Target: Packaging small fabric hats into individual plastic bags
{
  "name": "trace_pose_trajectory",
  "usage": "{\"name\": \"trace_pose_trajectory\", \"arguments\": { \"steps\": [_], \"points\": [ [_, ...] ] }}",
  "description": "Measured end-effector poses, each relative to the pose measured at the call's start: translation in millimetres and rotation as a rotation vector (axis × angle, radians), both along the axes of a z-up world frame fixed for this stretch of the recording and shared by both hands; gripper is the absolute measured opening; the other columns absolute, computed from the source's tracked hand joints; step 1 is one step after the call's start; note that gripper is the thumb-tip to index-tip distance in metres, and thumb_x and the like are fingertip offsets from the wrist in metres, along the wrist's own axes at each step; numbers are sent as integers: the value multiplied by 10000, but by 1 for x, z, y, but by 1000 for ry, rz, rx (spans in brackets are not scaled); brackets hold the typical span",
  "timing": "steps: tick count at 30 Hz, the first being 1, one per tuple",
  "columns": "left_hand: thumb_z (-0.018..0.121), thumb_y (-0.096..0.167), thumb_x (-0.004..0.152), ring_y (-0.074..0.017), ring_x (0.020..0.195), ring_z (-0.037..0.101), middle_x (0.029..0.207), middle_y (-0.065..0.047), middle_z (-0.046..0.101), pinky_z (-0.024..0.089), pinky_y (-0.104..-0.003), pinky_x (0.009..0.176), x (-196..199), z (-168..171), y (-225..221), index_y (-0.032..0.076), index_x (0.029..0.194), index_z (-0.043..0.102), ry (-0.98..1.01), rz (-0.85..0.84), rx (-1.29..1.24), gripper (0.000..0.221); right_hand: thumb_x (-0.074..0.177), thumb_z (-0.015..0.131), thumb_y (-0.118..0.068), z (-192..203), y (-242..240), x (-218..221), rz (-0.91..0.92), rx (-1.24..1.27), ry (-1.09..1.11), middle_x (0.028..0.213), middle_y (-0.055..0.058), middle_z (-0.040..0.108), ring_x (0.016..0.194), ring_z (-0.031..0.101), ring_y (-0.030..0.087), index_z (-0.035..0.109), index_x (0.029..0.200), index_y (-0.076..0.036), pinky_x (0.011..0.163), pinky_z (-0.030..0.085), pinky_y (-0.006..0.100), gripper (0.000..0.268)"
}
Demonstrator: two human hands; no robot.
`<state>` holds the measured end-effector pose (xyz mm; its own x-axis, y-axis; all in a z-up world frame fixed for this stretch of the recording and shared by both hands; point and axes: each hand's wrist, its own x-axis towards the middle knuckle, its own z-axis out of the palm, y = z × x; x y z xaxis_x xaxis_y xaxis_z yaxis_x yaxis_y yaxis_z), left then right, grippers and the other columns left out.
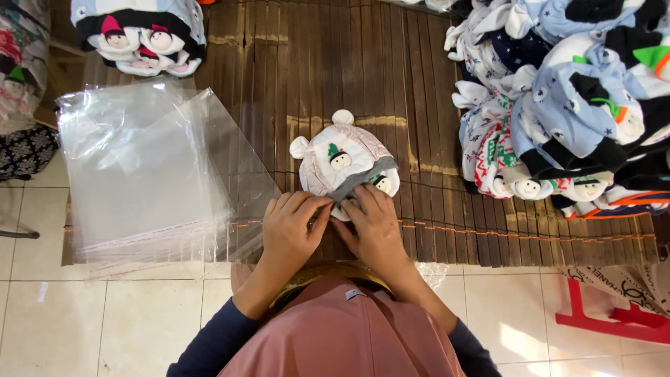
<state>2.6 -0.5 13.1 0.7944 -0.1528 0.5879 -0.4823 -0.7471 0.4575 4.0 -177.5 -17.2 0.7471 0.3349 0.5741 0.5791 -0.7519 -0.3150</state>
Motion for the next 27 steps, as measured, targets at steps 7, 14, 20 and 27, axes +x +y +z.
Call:
{"name": "trace_pose_trajectory", "arguments": {
  "steps": [7, 14, 20, 27],
  "points": [
    [730, 228, 931, -190, 767, 620, 912, 4, 643, 453, -324, 687, -8, -16, 6, 209, 1056, 743, 42, -31, 99, 128, 841, 789, -119, 22, -44, -12, -115, 159, 204, 1108, 74, 713, 1092, 659, 316, 778, 1111, -150, 885, 492, 423, 272],
    [740, 300, 910, -210, 823, 622, 968, -27, 611, 454, -350, 724, -12, -23, 4, 189, 1058, 747, 41, -28, 194, 185, 881, 785, -74, 28, -65, 7, -333, 157, 221, 993, 127, 719, 909, 684, 323, 759, 1191, -64, 807, 519, 430, 311],
    [759, 378, 895, -179, 882, 625, 1014, 2, 603, 452, -341, 787, -16, -33, 5, 220, 1105, 738, 70, -7, 243, 264, 871, 754, -34, 20, -69, 25, -291, 231, 378, 929, 123, 735, 886, 701, 342, 756, 1194, -52, 833, 524, 452, 323],
    [777, 296, 857, -219, 947, 622, 1097, -26, 583, 452, -359, 760, -18, -35, 6, 227, 1198, 714, 40, 7, 281, 354, 880, 753, -19, 28, -71, 38, -261, 278, 394, 931, 97, 749, 876, 704, 318, 757, 1198, -113, 812, 527, 443, 332]
  ]
}}
